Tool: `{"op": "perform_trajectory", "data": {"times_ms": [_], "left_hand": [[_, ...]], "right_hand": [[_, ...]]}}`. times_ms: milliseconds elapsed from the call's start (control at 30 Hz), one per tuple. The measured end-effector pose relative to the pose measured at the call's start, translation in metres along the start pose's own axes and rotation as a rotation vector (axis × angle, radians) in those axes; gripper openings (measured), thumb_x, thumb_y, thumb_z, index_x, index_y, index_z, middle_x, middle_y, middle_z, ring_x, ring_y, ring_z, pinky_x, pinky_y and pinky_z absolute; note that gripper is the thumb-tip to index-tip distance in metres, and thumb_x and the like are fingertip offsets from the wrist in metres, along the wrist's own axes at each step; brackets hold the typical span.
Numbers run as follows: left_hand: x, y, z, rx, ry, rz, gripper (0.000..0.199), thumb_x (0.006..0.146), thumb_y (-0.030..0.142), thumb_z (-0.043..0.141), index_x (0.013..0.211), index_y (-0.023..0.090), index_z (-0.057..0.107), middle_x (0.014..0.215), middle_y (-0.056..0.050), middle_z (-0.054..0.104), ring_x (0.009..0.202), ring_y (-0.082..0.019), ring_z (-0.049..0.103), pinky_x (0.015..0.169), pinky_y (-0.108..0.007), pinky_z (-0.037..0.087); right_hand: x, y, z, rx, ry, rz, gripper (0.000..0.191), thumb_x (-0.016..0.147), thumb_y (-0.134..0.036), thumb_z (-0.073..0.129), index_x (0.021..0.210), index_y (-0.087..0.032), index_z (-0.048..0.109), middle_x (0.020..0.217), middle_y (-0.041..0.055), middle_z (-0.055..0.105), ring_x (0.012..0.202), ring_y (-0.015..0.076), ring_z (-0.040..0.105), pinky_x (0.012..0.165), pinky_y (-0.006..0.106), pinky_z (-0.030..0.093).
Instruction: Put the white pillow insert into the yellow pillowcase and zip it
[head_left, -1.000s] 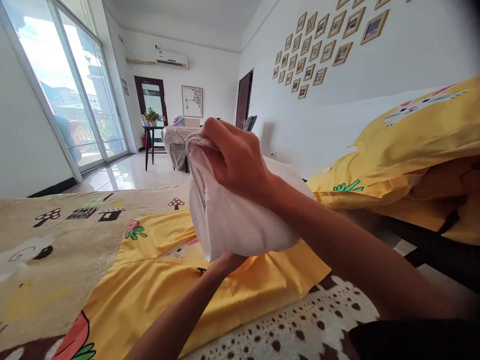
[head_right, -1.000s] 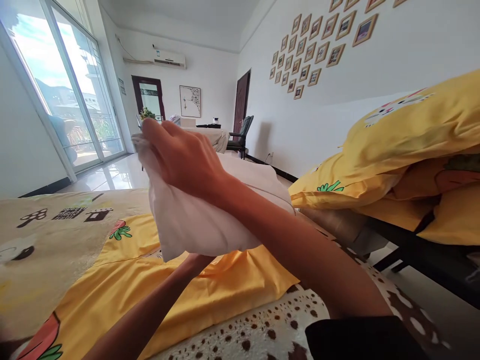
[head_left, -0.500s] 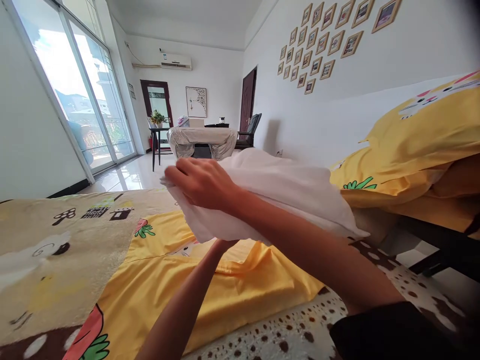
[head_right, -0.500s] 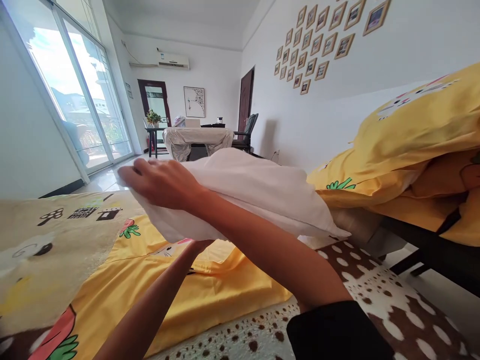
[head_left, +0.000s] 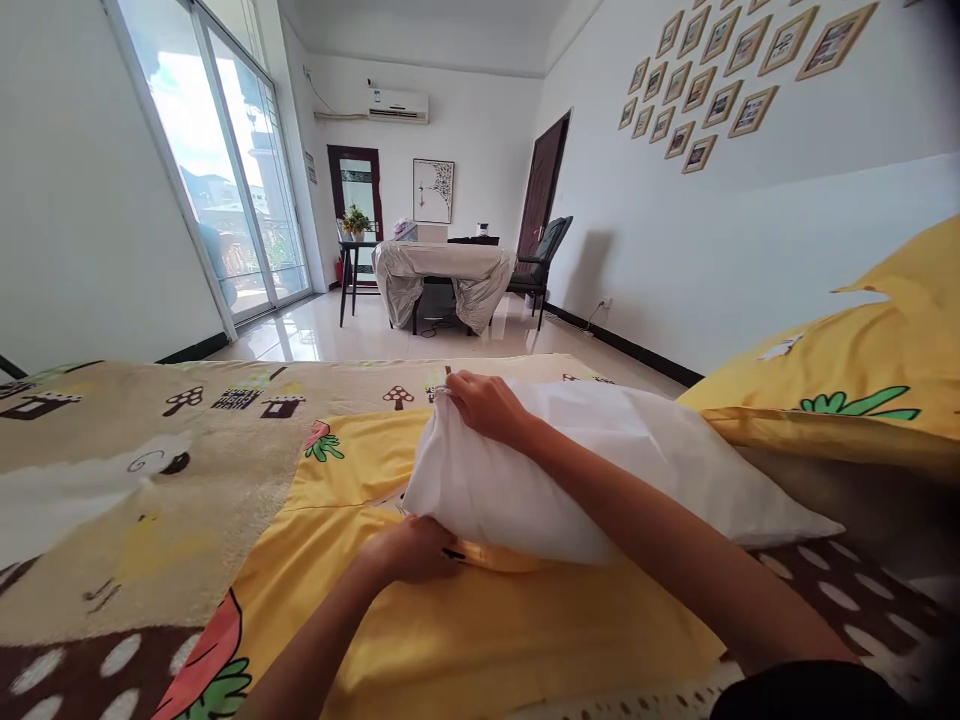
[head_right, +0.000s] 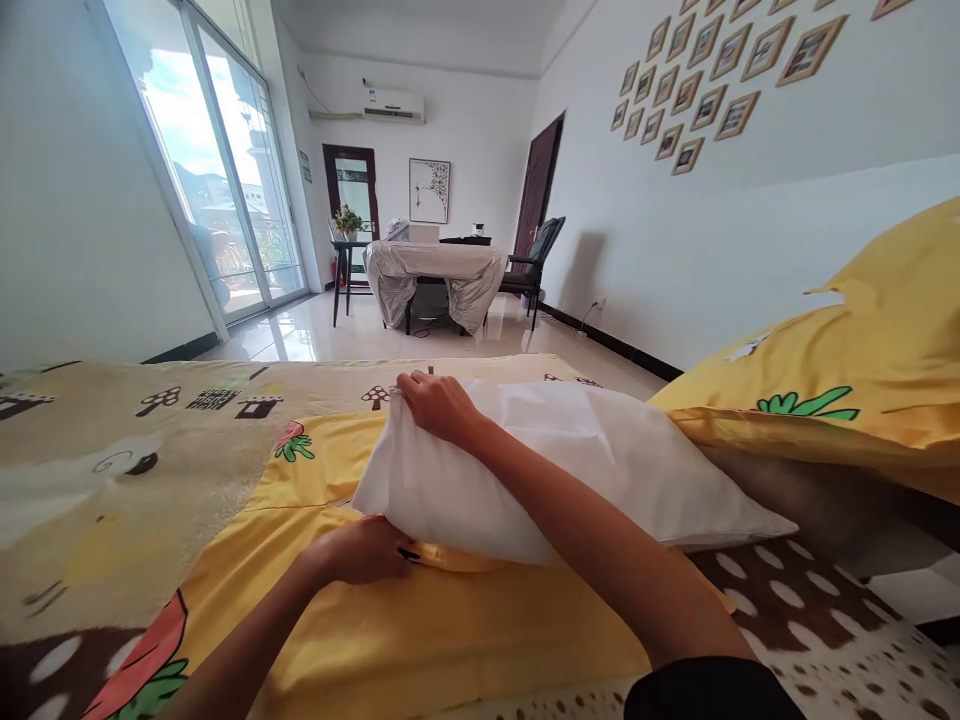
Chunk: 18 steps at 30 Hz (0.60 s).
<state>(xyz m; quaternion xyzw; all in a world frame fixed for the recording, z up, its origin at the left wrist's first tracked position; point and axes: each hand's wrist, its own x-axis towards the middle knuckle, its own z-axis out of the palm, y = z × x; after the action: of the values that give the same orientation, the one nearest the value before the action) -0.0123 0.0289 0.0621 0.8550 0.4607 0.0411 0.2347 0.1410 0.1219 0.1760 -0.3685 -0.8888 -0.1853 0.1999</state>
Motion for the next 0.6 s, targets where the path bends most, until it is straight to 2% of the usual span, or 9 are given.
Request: {"op": "perform_trajectory", "data": {"times_ms": [100,200,267,333,400,433,467,533,600], "left_hand": [[-0.009,0.005,-0.012,-0.002,-0.074,-0.029,0.027,0.072,0.029,0.057,0.095,0.019,0.068,0.105,-0.01,0.07,0.097,-0.03,0.063,0.079,-0.035,0.048],[-0.03,0.01,-0.036,0.008,-0.004,-0.074,0.035,0.08,0.041,0.054,0.105,0.019,0.065,0.111,-0.012,0.067,0.105,-0.031,0.06,0.083,-0.037,0.045],[-0.043,0.01,-0.054,0.039,0.174,-0.195,0.037,0.085,0.047,0.046,0.097,0.017,0.065,0.101,-0.013,0.068,0.096,-0.03,0.062,0.078,-0.038,0.045],[-0.049,0.009,-0.067,0.054,0.476,-0.357,0.042,0.088,0.052,0.04,0.091,0.016,0.061,0.092,-0.012,0.068,0.087,-0.03,0.063,0.074,-0.04,0.045],[-0.044,0.005,-0.07,-0.041,0.753,-0.4,0.048,0.086,0.057,0.043,0.106,0.015,0.055,0.1,-0.012,0.065,0.093,-0.029,0.061,0.076,-0.04,0.045],[-0.039,0.003,-0.068,-0.135,0.826,-0.366,0.055,0.084,0.059,0.047,0.117,0.016,0.049,0.109,-0.013,0.063,0.099,-0.028,0.059,0.079,-0.039,0.045],[-0.032,0.001,-0.063,-0.239,0.834,-0.316,0.065,0.08,0.06,0.052,0.127,0.016,0.041,0.116,-0.013,0.06,0.105,-0.027,0.058,0.082,-0.038,0.046],[-0.017,-0.004,-0.049,-0.383,0.721,-0.226,0.075,0.074,0.057,0.062,0.132,0.016,0.037,0.119,-0.013,0.059,0.107,-0.027,0.056,0.083,-0.036,0.046],[-0.004,-0.007,-0.036,-0.422,0.598,-0.203,0.063,0.07,0.051,0.067,0.12,0.017,0.049,0.109,-0.01,0.063,0.099,-0.027,0.058,0.078,-0.035,0.046]], "right_hand": [[0.005,0.015,-0.003,-0.002,0.0,0.059,0.015,0.092,-0.019,0.04,0.089,-0.016,0.054,0.085,0.0077,0.062,0.065,0.0183,0.052,0.057,0.028,0.023],[0.007,0.026,-0.004,-0.004,0.012,0.104,0.016,0.093,-0.021,0.04,0.088,-0.016,0.054,0.083,0.0081,0.062,0.066,0.0187,0.052,0.058,0.028,0.024],[0.009,0.026,-0.005,0.025,0.03,0.12,0.016,0.093,-0.022,0.04,0.085,-0.017,0.053,0.081,0.0071,0.061,0.066,0.0183,0.051,0.059,0.027,0.026],[0.011,0.021,-0.005,0.093,0.055,0.119,0.016,0.092,-0.024,0.041,0.081,-0.018,0.051,0.077,0.0054,0.059,0.064,0.0173,0.049,0.059,0.027,0.027],[0.013,0.013,-0.005,0.198,0.093,0.118,0.018,0.091,-0.026,0.043,0.076,-0.019,0.049,0.073,0.0033,0.056,0.063,0.0161,0.046,0.059,0.026,0.028],[0.014,0.008,-0.005,0.26,0.114,0.12,0.019,0.09,-0.027,0.044,0.074,-0.019,0.048,0.071,0.0022,0.054,0.062,0.0155,0.045,0.06,0.026,0.028],[0.014,0.004,-0.005,0.33,0.132,0.126,0.02,0.09,-0.028,0.045,0.072,-0.019,0.047,0.068,0.001,0.053,0.062,0.0147,0.044,0.06,0.025,0.029],[0.015,-0.004,-0.006,0.482,0.146,0.138,0.022,0.088,-0.03,0.047,0.069,-0.019,0.046,0.064,-0.0014,0.05,0.061,0.0131,0.042,0.06,0.024,0.03],[0.014,-0.009,-0.008,0.619,0.125,0.139,0.022,0.085,-0.031,0.049,0.067,-0.018,0.047,0.062,-0.0029,0.048,0.06,0.0119,0.041,0.061,0.023,0.031]]}}
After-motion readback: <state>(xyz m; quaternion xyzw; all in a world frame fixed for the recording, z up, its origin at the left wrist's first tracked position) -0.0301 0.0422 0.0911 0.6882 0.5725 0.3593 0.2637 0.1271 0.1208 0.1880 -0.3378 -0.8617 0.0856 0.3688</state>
